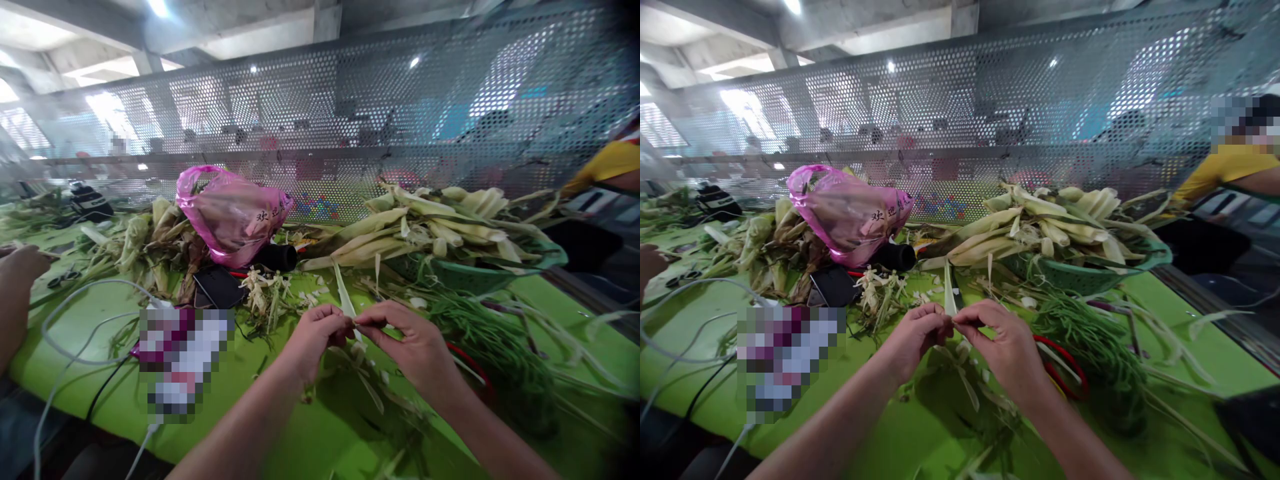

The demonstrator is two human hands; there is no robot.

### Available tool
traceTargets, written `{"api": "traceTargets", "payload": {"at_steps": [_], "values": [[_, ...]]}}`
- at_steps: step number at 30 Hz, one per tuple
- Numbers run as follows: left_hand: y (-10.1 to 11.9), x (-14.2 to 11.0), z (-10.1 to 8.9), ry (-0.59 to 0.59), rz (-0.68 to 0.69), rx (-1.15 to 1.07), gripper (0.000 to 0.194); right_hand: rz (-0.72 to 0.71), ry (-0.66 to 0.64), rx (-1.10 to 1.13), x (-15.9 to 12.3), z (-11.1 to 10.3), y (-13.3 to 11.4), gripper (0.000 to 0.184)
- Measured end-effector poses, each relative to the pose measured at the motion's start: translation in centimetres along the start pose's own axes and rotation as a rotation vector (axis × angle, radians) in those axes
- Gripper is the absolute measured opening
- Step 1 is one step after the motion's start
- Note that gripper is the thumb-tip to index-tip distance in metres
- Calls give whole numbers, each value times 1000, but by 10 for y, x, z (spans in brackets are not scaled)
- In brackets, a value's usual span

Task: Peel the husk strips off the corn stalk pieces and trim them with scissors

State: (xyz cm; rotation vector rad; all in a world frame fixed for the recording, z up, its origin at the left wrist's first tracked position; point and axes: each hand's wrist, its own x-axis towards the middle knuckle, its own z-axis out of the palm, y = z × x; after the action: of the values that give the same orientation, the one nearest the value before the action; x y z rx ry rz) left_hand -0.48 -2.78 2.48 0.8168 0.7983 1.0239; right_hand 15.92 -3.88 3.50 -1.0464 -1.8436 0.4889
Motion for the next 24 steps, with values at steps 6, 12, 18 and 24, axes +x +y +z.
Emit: {"api": "traceTargets", "payload": {"at_steps": [6, 12, 18, 24], "values": [[4, -2, 2, -31, -34, -6, 12, 52, -49, -76, 1, -2, -3, 7], [3, -1, 3, 11, -11, 70, 13, 82, -103, -138, 2, -4, 1, 12], [-1, 1, 2, 17, 18, 76, 14, 166, -125, -112, 1, 0, 4, 14], [1, -1, 5, -3, 46, 112, 18, 186, -84, -97, 0, 1, 0, 10]]}}
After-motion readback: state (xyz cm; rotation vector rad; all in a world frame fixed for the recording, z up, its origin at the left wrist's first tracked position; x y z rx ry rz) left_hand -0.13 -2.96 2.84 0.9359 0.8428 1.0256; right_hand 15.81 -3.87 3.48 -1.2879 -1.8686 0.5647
